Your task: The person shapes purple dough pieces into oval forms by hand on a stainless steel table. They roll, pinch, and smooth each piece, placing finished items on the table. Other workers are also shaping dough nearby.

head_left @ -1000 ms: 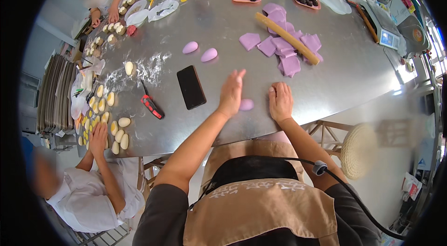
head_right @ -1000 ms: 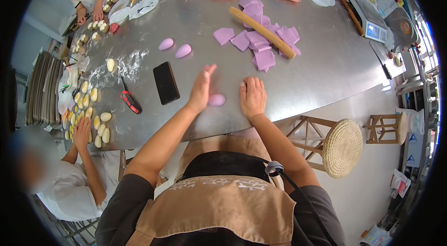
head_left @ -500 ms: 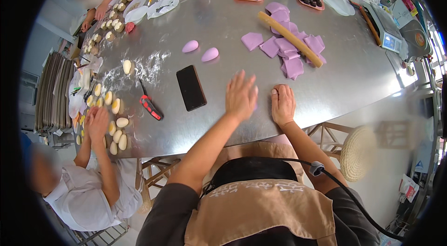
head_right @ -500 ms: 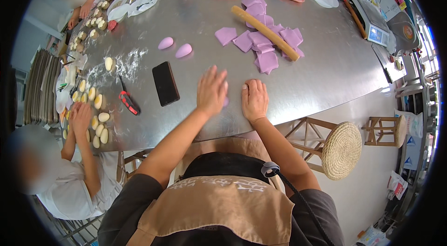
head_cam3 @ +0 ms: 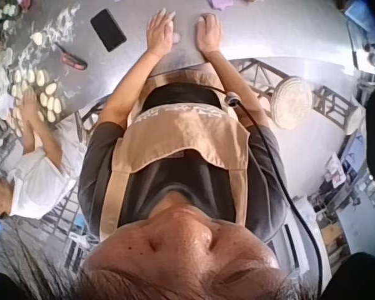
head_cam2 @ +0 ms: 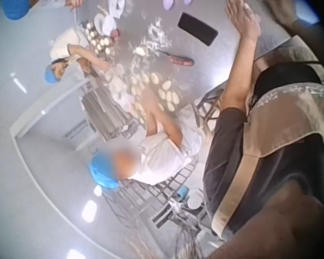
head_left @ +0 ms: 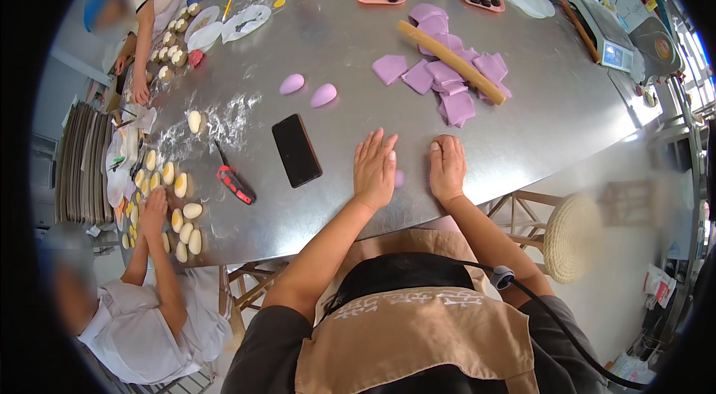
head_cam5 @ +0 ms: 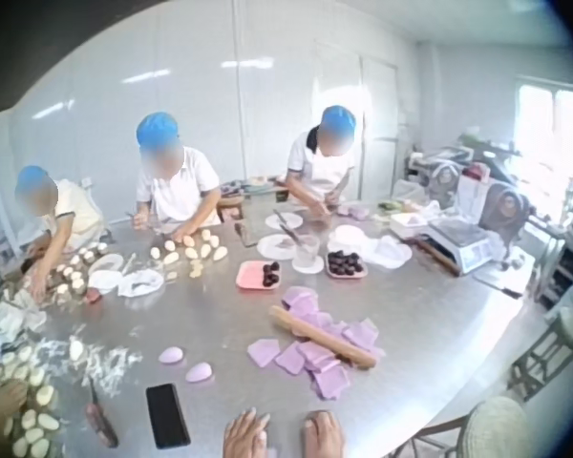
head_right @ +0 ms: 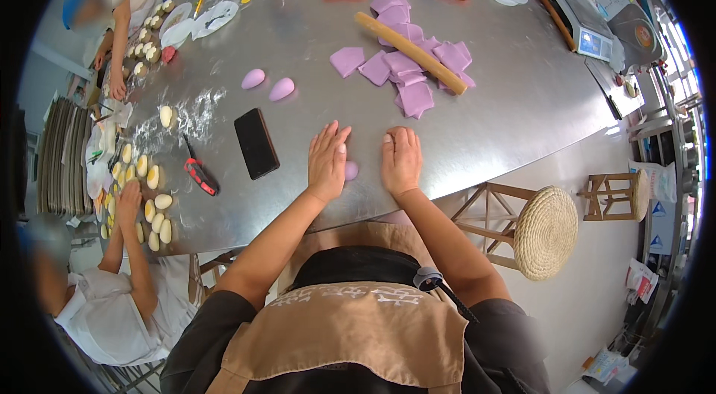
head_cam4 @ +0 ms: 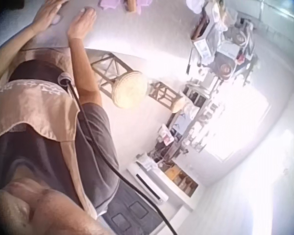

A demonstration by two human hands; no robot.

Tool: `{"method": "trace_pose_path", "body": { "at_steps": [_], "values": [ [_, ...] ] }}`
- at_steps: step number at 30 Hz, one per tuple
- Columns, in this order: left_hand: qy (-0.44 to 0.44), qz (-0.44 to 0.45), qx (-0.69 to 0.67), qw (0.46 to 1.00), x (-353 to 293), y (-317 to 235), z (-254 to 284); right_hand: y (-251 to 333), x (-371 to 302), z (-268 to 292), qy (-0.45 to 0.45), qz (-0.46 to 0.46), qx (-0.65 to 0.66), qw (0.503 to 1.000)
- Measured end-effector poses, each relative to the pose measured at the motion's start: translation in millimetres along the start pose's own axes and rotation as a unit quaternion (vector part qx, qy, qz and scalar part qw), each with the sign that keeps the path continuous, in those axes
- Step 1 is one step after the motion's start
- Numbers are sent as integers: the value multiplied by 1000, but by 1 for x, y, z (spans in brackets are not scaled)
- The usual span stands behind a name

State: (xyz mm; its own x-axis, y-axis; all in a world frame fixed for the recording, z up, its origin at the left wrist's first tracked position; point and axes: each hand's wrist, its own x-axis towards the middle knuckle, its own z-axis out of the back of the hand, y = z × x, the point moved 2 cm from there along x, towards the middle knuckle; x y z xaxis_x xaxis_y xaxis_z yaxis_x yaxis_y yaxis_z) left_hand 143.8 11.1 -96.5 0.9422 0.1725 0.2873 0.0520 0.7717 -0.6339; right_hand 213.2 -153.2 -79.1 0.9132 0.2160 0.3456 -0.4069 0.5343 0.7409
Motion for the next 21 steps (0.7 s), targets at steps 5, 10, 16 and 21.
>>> {"method": "trace_pose_path", "body": {
  "at_steps": [5, 10, 16, 21],
  "values": [
    [13, -46, -20, 999, -22, -11, 9, 0, -14, -23, 34, -17, 253, 967],
    [-10, 0, 30, 1000, -10, -15, 0, 39, -22, -51, 179, -5, 372, 911],
    [-110, 49, -173, 977, -11, -15, 7, 52, -12, -42, 126, -294, 725, 610],
    [-33, 37, 65, 997, -8, -19, -1, 18, -16, -58, 191, -195, 570, 775]
  ]
}}
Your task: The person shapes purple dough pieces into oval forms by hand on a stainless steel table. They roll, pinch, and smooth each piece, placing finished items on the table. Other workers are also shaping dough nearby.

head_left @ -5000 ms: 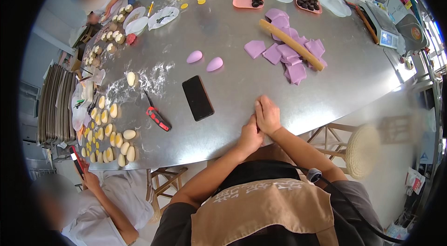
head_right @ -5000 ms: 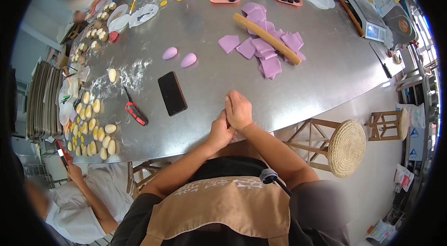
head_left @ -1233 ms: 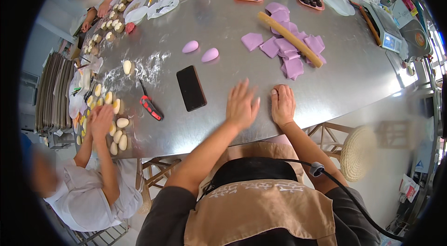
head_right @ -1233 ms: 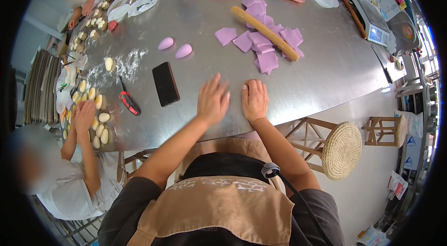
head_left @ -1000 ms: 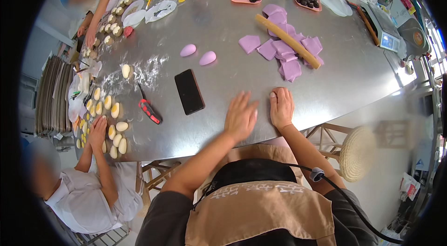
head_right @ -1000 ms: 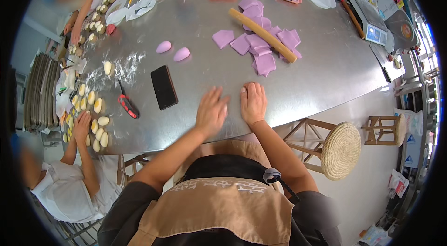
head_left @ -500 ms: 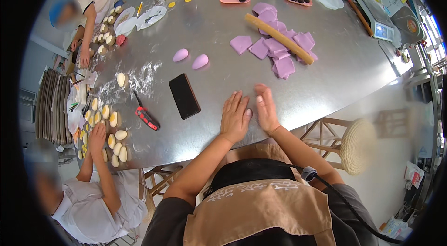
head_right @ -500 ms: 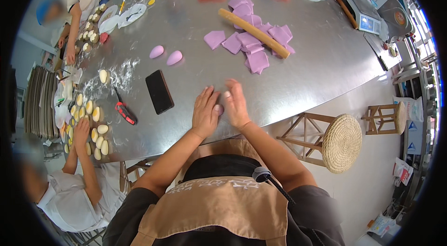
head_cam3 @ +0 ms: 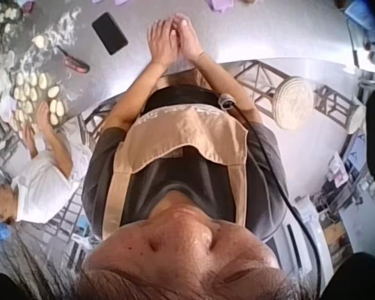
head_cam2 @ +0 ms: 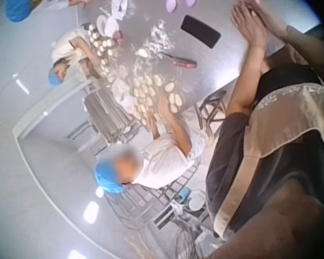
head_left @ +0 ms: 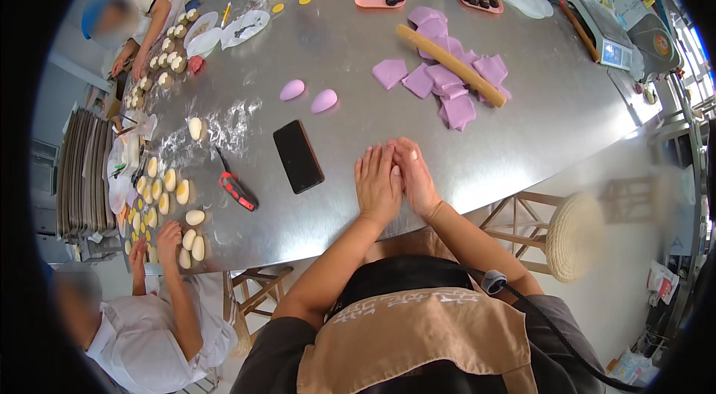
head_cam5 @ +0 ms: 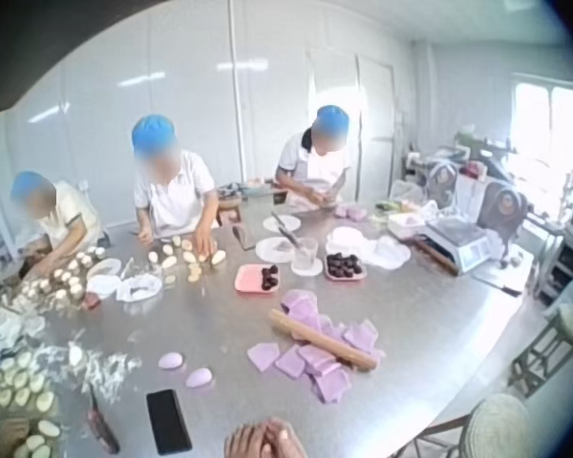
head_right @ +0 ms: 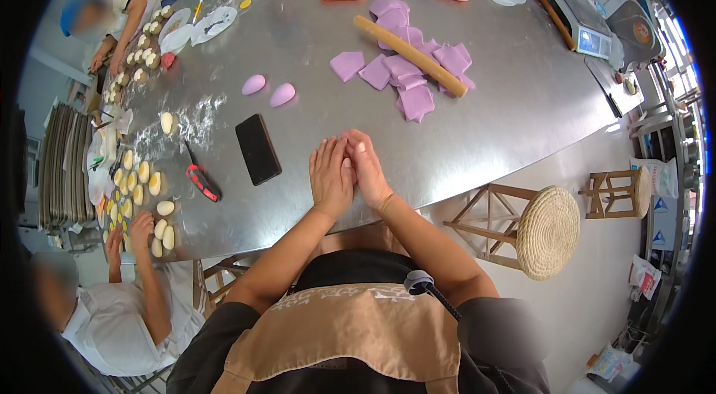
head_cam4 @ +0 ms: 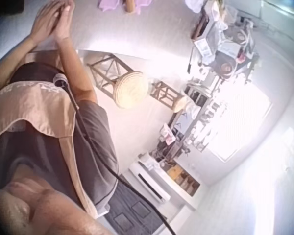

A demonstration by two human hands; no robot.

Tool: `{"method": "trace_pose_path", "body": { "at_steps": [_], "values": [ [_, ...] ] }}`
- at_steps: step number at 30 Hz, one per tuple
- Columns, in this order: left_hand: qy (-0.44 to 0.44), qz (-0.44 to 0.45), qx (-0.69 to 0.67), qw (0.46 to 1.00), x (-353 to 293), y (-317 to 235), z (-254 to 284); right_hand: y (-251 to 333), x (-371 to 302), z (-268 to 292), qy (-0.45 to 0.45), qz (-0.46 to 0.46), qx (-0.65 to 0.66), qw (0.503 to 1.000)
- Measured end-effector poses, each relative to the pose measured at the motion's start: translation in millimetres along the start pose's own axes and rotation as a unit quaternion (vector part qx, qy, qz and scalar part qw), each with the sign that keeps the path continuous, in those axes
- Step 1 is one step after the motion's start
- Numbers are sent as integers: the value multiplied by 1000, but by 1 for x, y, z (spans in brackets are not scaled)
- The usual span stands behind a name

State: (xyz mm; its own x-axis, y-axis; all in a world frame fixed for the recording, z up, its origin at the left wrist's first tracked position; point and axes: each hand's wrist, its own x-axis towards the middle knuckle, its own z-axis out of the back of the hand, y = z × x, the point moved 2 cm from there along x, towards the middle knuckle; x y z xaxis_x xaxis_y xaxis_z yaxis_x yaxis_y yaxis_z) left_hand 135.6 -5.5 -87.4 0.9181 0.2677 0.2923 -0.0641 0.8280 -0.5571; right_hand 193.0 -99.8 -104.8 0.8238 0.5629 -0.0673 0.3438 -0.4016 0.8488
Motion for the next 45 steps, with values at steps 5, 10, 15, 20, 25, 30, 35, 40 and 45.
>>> {"method": "trace_pose_path", "body": {
  "at_steps": [5, 10, 15, 20, 25, 30, 35, 40, 45],
  "values": [
    [29, 28, -11, 999, -5, 16, 3, 13, 1, 0, 15, 64, -144, 987],
    [32, 32, -2, 999, 5, 13, 0, 6, 4, -13, 75, 78, -179, 978],
    [25, -5, 8, 1000, 5, 19, 0, 9, -19, -20, 32, 63, -130, 989],
    [-15, 27, 15, 999, 2, 6, 11, 22, -7, -35, -5, 35, -55, 998],
    [34, 77, 73, 994, -14, 5, -1, -5, 4, -10, 22, 70, -236, 969],
    [32, 58, -29, 997, 0, 20, 9, 6, 3, -10, -32, 105, -165, 980],
    [108, -27, -46, 993, -4, 6, 9, 3, -16, -21, 24, 176, -335, 925],
    [33, -46, -11, 998, -36, 2, 8, 3, -20, -19, 75, 232, -405, 881],
    [42, 15, 57, 997, 36, 15, 9, 5, 34, -26, 15, 219, -428, 876]
  ]
}}
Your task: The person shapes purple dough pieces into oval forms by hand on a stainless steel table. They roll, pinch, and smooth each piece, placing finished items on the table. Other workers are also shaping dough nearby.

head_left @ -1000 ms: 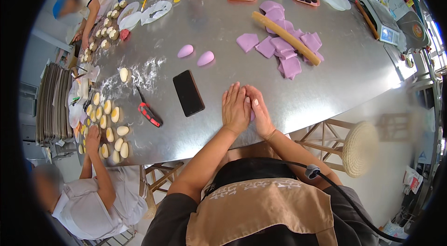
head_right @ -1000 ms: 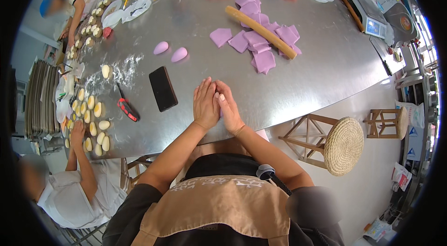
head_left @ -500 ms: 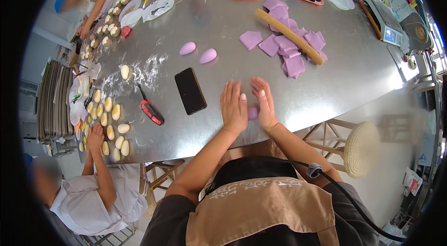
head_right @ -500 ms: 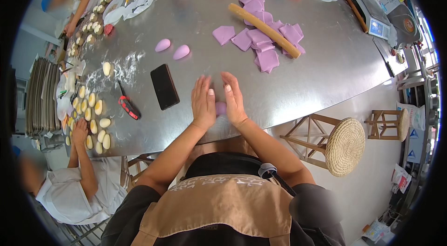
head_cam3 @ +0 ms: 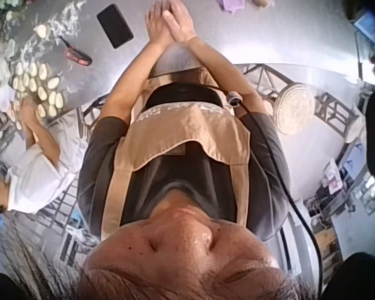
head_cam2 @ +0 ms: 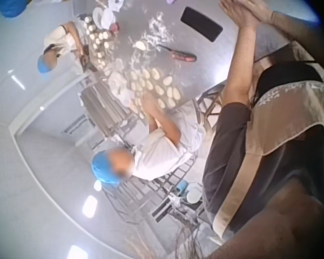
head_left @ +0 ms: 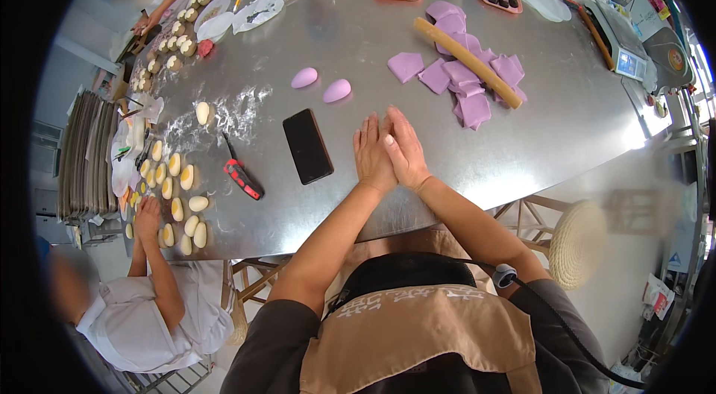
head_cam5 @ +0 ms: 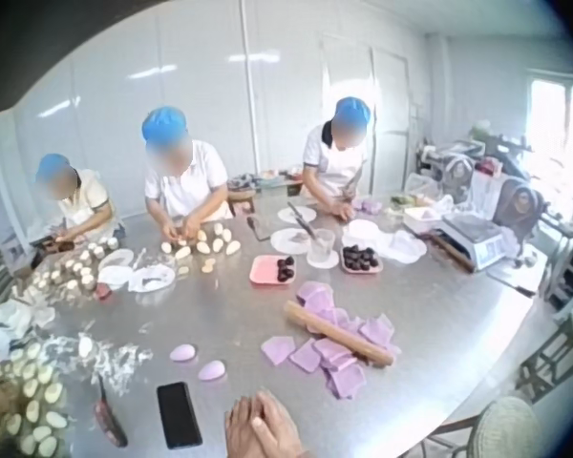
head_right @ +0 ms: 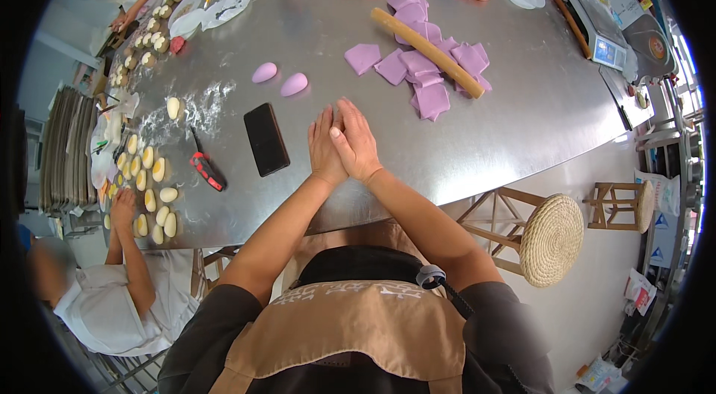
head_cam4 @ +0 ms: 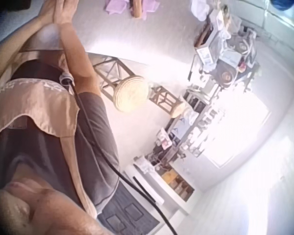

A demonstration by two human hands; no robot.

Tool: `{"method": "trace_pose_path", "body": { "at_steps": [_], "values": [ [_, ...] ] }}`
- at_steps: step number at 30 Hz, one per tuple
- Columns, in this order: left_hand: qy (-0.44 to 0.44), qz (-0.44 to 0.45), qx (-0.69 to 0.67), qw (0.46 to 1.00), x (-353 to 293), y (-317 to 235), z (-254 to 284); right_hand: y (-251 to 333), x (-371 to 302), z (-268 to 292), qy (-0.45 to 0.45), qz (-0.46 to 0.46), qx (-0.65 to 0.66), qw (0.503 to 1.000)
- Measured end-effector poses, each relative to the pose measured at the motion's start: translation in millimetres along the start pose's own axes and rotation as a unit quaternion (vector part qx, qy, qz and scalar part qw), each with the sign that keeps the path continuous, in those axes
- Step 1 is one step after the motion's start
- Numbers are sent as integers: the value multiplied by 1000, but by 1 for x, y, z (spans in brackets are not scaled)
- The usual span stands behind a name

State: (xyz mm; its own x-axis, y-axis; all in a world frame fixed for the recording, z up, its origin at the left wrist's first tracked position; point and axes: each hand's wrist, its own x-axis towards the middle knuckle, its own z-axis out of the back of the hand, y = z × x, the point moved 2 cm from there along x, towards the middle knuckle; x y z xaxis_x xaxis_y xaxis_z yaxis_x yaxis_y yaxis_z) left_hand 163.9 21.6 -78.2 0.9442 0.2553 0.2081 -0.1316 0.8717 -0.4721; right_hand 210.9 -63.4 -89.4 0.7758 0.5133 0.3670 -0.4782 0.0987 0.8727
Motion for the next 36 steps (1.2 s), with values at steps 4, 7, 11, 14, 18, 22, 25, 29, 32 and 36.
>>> {"method": "trace_pose_path", "body": {
  "at_steps": [4, 7, 11, 14, 18, 22, 25, 29, 32, 36],
  "values": [
    [43, -39, -83, 995, -59, 4, -4, 19, -51, 9, 60, 48, 17, 997],
    [63, -34, -106, 992, -67, -5, 9, 20, -59, 8, 86, 82, 3, 993],
    [45, 17, -21, 999, -30, -1, 4, 4, -23, -3, 37, -23, 74, 996],
    [13, 53, -265, 963, -16, 31, -6, -10, -16, 3, -4, -137, 274, 952],
    [-51, 113, -388, 913, -3, 51, 15, -15, -26, 28, -84, -225, 493, 837],
    [-44, 30, -90, 994, -8, 10, 0, -12, -24, 29, -75, -234, 483, 840],
    [-2, -60, -26, 998, -48, -10, -14, -10, -28, 36, -56, -229, 444, 864],
    [44, -124, -43, 990, -68, -20, 0, -11, -34, 36, -62, -206, 408, 887],
    [-9, -63, 4, 998, -16, -4, -5, -13, -26, 30, -71, -201, 404, 889],
    [17, -90, -29, 995, -29, -3, -11, -15, -32, 33, -76, -191, 375, 904]
  ]
}}
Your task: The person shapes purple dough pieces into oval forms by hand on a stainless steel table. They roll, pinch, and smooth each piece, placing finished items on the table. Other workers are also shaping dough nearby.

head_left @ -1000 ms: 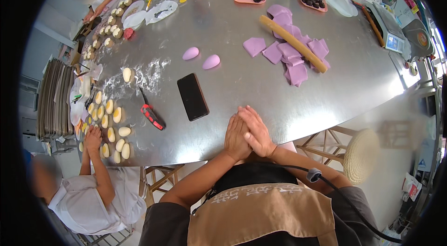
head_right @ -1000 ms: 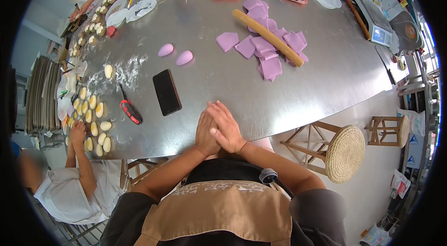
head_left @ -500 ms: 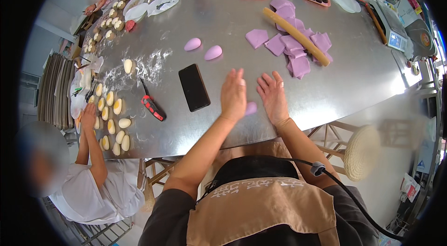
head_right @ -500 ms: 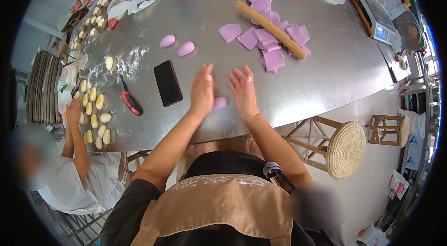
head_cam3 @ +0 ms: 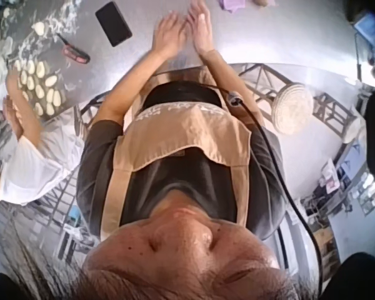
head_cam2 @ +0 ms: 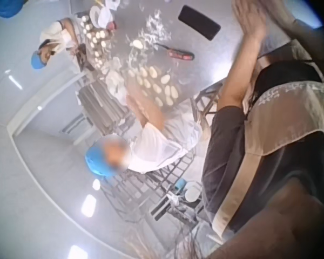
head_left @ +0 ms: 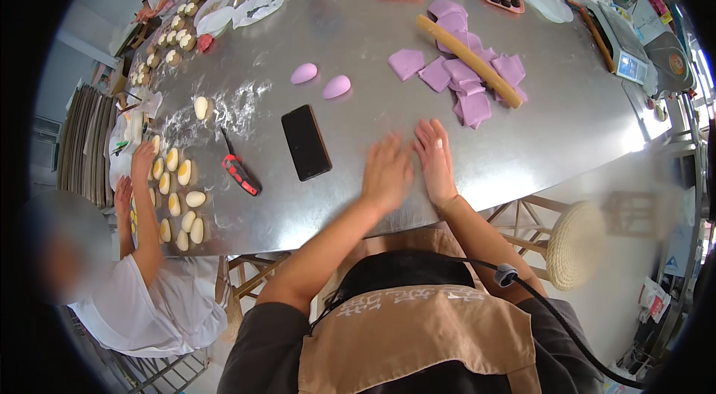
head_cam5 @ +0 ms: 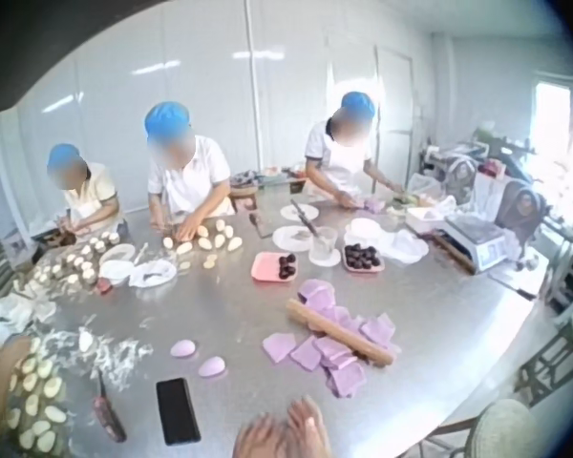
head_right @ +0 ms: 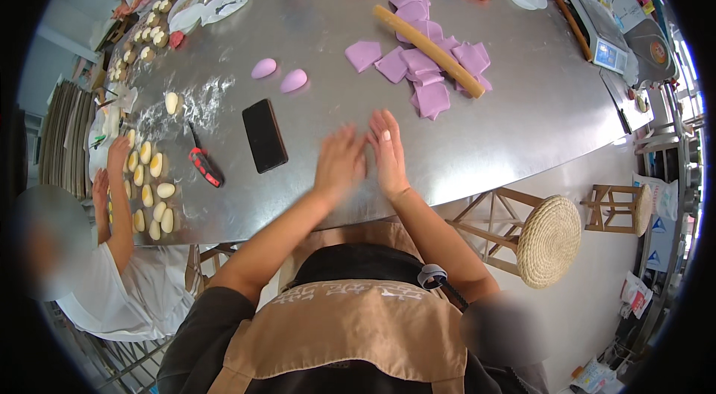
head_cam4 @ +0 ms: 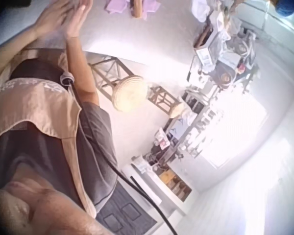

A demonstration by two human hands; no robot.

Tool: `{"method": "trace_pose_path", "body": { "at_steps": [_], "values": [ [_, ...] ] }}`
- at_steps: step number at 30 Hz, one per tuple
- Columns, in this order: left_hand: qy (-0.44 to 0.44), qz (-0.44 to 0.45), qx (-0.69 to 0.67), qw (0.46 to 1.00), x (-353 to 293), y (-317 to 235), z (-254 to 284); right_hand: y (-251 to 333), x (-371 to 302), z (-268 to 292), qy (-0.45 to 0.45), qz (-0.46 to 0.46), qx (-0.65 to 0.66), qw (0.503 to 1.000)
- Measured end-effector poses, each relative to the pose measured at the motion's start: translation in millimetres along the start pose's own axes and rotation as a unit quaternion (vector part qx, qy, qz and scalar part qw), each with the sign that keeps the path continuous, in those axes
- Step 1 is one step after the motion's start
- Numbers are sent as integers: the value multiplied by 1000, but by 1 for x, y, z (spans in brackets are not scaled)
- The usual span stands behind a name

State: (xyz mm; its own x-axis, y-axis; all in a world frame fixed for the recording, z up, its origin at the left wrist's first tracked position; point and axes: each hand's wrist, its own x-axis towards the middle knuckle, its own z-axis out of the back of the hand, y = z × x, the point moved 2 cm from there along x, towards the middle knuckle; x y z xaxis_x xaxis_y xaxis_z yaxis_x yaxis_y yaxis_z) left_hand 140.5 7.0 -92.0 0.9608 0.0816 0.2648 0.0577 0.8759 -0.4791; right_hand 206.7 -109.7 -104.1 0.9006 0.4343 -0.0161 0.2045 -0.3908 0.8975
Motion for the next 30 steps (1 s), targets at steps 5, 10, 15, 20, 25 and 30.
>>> {"method": "trace_pose_path", "body": {
  "at_steps": [5, 10, 15, 20, 25, 30],
  "values": [
    [59, -24, -22, 998, -23, -19, 15, 6, -6, 1, 0, 10, -27, 1000],
    [119, 57, -129, 983, 14, 17, 12, 2, 4, 0, 2, 7, -1, 1000],
    [-19, 174, -406, 897, 24, 16, 42, 8, 7, 0, -14, -32, 80, 996],
    [-14, 0, 13, 1000, -12, -16, -2, 10, 1, 3, -25, -29, 68, 997],
    [53, -52, -39, 996, -38, -32, 9, 16, -26, 24, 13, 25, -97, 995],
    [-56, 23, 31, 998, 22, -1, 5, 17, -17, 17, -6, 24, -142, 990]
  ]
}}
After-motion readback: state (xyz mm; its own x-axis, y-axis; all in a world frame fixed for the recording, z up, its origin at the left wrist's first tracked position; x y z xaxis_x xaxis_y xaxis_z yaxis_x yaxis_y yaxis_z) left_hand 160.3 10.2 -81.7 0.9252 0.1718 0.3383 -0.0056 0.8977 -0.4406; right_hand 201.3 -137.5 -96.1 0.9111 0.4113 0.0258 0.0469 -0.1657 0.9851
